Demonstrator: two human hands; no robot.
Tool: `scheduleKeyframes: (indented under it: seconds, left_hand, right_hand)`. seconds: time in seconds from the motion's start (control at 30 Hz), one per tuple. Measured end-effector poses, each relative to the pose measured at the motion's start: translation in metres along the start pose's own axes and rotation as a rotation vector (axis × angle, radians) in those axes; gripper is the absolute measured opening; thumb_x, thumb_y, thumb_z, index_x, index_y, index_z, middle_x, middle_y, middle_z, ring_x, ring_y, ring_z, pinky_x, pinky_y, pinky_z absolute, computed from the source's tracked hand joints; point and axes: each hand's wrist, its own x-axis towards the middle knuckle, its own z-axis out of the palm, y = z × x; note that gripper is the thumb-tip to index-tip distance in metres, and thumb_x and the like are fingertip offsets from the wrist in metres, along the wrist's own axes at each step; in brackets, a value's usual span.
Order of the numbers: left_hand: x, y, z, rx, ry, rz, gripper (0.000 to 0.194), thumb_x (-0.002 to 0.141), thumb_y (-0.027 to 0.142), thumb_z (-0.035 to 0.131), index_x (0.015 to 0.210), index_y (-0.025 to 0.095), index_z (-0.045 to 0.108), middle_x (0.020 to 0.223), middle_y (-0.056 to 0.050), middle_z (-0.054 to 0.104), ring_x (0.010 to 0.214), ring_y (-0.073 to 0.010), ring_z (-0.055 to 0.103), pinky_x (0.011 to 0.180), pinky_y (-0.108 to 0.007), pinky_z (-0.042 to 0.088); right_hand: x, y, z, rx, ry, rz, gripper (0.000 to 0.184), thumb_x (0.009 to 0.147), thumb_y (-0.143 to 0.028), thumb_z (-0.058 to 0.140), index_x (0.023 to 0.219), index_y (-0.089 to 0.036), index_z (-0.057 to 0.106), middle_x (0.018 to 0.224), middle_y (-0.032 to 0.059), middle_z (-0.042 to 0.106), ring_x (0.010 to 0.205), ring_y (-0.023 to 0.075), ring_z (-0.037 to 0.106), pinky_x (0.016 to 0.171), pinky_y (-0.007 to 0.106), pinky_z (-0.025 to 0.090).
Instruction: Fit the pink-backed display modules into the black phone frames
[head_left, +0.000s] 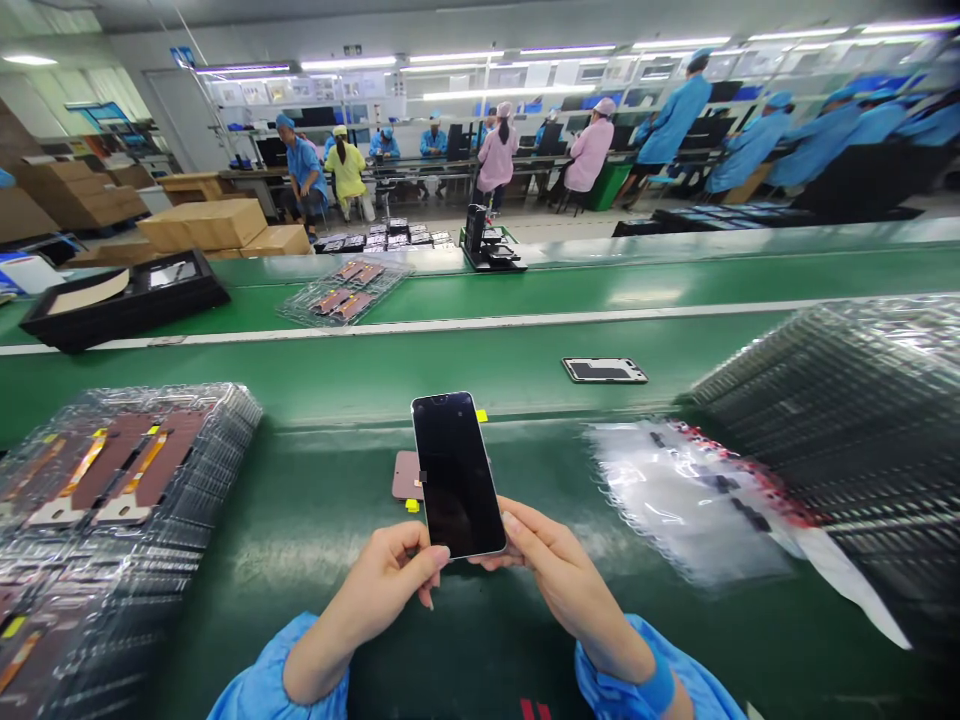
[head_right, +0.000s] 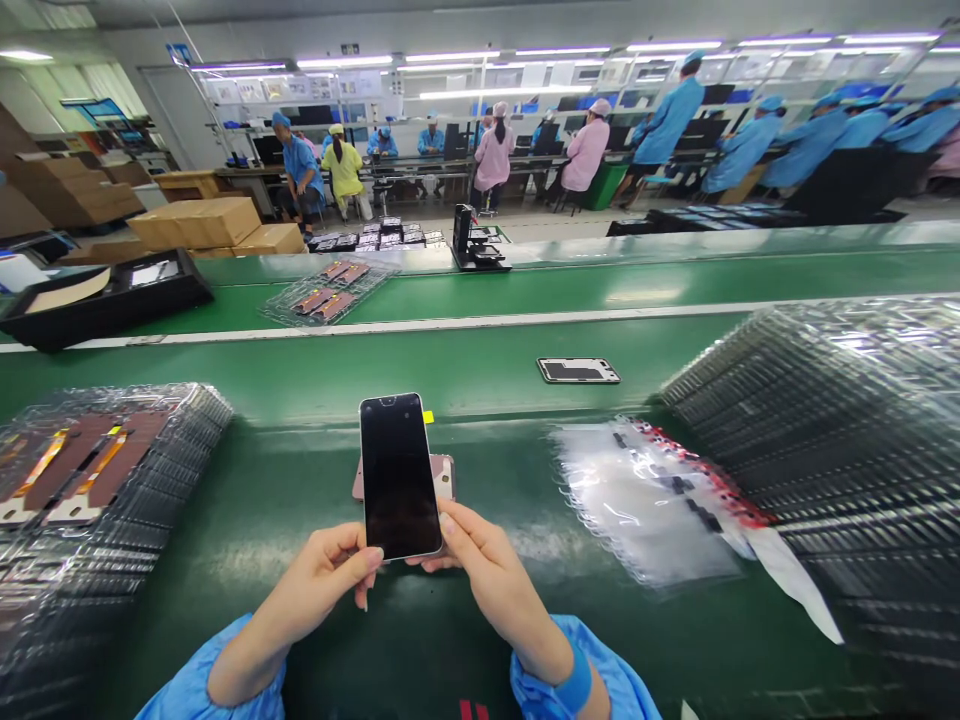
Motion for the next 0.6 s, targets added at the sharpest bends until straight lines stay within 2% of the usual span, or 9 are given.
scheduleKeyframes:
  seconds: [0.1,0.17,0.23,0.27,0.33,0.43,0.5,0.6]
  left_hand:
    - [0.002,-0.002,-0.004,-0.043,-0.037,-0.005,0.044,0.082,0.053,0.065,0.063,0.016,0.054,0.062,0.001,0.057,0.052,-0.0102,0.056,0.054,-0.023,0.047]
    - [0.006,-0.001,-0.010,-0.061,-0.094,-0.014,0.040,0.082,0.050,0.068,0.066,0.014,0.061,0.067,-0.002,0.063,0.058,-0.0115,0.059,0.058,-0.023,0.049]
    - [0.016,0.004,-0.019,-0.134,-0.129,0.019,0.033,0.081,0.046,0.072,0.088,0.014,0.070,0.086,-0.006,0.071,0.074,-0.0156,0.066,0.067,-0.024,0.053]
    - [0.023,0.008,-0.026,-0.193,-0.113,0.036,0.036,0.081,0.045,0.072,0.101,0.016,0.070,0.097,-0.008,0.073,0.083,-0.0182,0.068,0.071,-0.026,0.054]
    - [0.043,0.018,-0.043,-0.299,-0.018,0.024,0.043,0.082,0.045,0.071,0.116,0.019,0.066,0.107,-0.010,0.073,0.089,-0.0226,0.070,0.072,-0.030,0.057]
    - [0.083,0.032,-0.075,-0.311,0.130,-0.058,0.033,0.083,0.035,0.071,0.107,0.012,0.069,0.092,-0.012,0.074,0.073,-0.0227,0.071,0.062,-0.033,0.059]
    - [0.114,0.038,-0.097,-0.272,0.222,-0.064,0.026,0.085,0.028,0.069,0.105,0.011,0.067,0.090,-0.010,0.073,0.070,-0.0199,0.070,0.062,-0.032,0.059]
    - [0.158,0.042,-0.125,-0.188,0.438,-0.043,0.025,0.093,0.030,0.061,0.112,0.013,0.062,0.100,-0.007,0.069,0.079,-0.0169,0.068,0.069,-0.034,0.059]
  right_hand:
    - [0.002,-0.006,-0.001,-0.071,-0.053,-0.003,0.050,0.093,-0.054,0.059,0.132,-0.023,0.059,0.094,0.0061,0.078,0.085,0.0226,0.074,0.078,0.036,0.059]
    - [0.006,-0.009,-0.002,-0.123,-0.047,-0.015,0.052,0.091,-0.053,0.062,0.131,-0.020,0.059,0.089,0.0059,0.078,0.080,0.0220,0.075,0.077,0.035,0.060]
    - [0.013,-0.010,-0.003,-0.173,-0.057,-0.018,0.050,0.093,-0.054,0.059,0.127,-0.017,0.061,0.089,0.0077,0.078,0.076,0.0220,0.076,0.074,0.034,0.061]
    - [0.018,-0.010,-0.003,-0.232,-0.079,-0.034,0.048,0.096,-0.053,0.054,0.126,-0.016,0.061,0.088,0.0084,0.078,0.075,0.0219,0.076,0.072,0.033,0.061]
    - [0.028,-0.006,-0.005,-0.416,-0.138,-0.098,0.045,0.102,-0.048,0.042,0.128,-0.015,0.059,0.086,0.0083,0.078,0.072,0.0211,0.076,0.068,0.031,0.062]
    - [0.045,0.006,-0.011,-0.687,-0.112,-0.240,0.046,0.106,-0.040,0.028,0.135,-0.016,0.055,0.089,0.0087,0.078,0.078,0.0218,0.076,0.070,0.034,0.062]
    - [0.055,0.017,-0.017,-0.808,-0.016,-0.331,0.045,0.104,-0.039,0.032,0.137,-0.016,0.053,0.105,0.0136,0.075,0.096,0.0272,0.073,0.084,0.044,0.059]
    - [0.064,0.034,-0.027,-1.016,0.049,-0.475,0.040,0.098,-0.036,0.047,0.131,-0.018,0.059,0.129,0.0174,0.065,0.121,0.0344,0.059,0.103,0.057,0.045]
